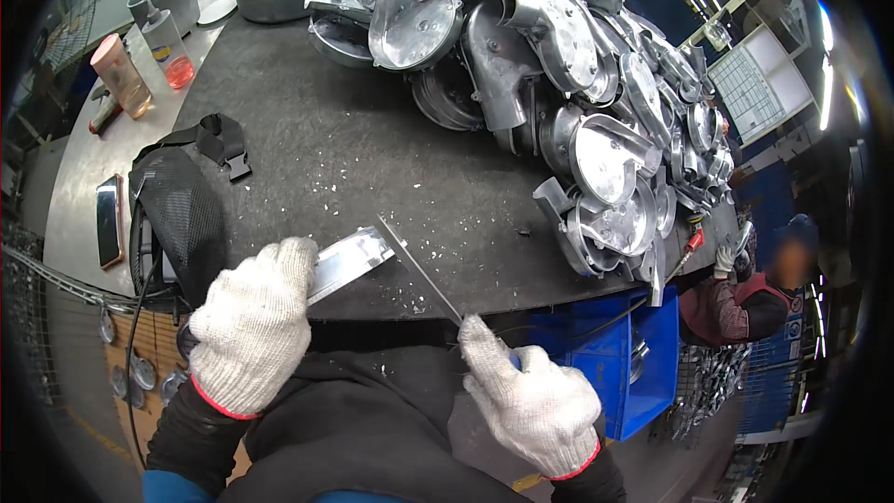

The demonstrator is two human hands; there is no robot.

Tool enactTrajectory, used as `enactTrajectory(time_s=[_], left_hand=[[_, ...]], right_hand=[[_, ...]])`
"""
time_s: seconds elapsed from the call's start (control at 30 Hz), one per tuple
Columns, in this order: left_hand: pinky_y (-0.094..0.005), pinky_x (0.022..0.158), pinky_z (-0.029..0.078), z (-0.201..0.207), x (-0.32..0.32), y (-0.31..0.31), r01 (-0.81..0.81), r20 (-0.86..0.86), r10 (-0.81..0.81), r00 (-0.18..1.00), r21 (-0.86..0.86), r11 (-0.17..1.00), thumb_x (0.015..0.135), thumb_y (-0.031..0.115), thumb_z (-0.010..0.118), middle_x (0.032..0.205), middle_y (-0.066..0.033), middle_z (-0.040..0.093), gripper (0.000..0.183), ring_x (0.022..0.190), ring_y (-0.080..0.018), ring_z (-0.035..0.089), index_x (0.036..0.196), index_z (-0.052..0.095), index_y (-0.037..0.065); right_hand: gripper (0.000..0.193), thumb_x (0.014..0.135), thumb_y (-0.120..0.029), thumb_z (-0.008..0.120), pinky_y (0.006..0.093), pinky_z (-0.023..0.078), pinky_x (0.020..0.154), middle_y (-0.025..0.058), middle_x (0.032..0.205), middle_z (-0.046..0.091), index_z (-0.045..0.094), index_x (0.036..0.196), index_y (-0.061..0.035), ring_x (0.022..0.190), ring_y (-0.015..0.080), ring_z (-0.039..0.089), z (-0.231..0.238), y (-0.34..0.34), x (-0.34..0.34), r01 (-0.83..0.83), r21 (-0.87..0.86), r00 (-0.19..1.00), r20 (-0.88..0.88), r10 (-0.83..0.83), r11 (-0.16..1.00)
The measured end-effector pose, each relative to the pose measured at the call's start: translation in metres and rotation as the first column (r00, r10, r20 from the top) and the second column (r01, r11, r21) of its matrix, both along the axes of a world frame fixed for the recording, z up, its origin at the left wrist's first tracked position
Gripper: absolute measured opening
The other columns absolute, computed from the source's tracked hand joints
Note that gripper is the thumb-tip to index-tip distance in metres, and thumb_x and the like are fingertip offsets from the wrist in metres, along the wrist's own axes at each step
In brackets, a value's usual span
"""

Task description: The person files metal casing parts along their edges, interior surfaces, and holes using a handheld pneumatic file.

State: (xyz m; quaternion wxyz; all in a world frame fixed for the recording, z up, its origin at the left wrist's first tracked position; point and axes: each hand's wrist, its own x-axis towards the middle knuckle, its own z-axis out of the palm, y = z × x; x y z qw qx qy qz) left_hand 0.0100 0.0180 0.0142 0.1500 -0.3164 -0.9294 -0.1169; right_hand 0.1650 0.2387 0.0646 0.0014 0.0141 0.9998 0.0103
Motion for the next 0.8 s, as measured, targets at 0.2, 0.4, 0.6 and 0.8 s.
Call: enactTrajectory(time_s=[0.2,0.4,0.6,0.8], left_hand=[[-0.0385,0.066,0.058,0.003,0.003,0.002,-0.024,0.045,0.024,0.999,0.011,1.0,0.081,0.004,0.068,0.089,-0.0063,0.067,0.029,0.076,-0.0259,0.071,0.109,0.061,0.01],[-0.0415,0.074,0.059,0.006,0.004,0.003,-0.094,0.174,0.085,0.981,0.042,0.995,0.077,-0.007,0.067,0.094,-0.0094,0.073,0.04,0.084,-0.0321,0.074,0.114,0.068,0.01],[-0.0394,0.075,0.059,0.006,0.008,0.004,-0.083,0.164,0.078,0.983,0.024,0.996,0.076,-0.007,0.067,0.094,-0.0085,0.073,0.042,0.087,-0.0305,0.074,0.115,0.068,0.009],[-0.0413,0.077,0.059,0.006,0.006,0.004,-0.084,0.141,0.08,0.987,0.023,0.996,0.076,-0.008,0.066,0.098,-0.0092,0.073,0.043,0.088,-0.0323,0.073,0.116,0.068,0.009]], right_hand=[[0.071,0.081,-0.024,0.084,0.0331,0.05,0.049,0.0037,0.078,0.063,0.062,0.149,-0.021,0.05,0.0192,0.06,-0.016,0.006,0.004,-0.114,-0.134,0.993,0.006,0.116,0.984],[0.078,0.086,-0.02,0.081,0.0309,0.059,0.065,0.011,0.116,0.077,0.051,0.157,-0.0152,0.074,0.021,0.074,-0.011,0.014,0.005,0.085,-0.476,0.987,0.161,-0.009,0.875],[0.077,0.106,-0.025,0.055,0.0311,0.058,0.085,0.0064,0.108,0.069,0.015,0.172,-0.0237,0.083,0.0162,0.068,0.005,0.03,-0.018,0.668,-0.682,0.65,0.73,0.211,0.297],[0.085,0.105,-0.028,0.061,0.0263,0.053,0.081,-0.0004,0.102,0.064,0.01,0.173,-0.0245,0.081,0.0092,0.06,-0.022,0.025,-0.008,0.724,-0.687,0.606,0.674,0.422,0.058]])
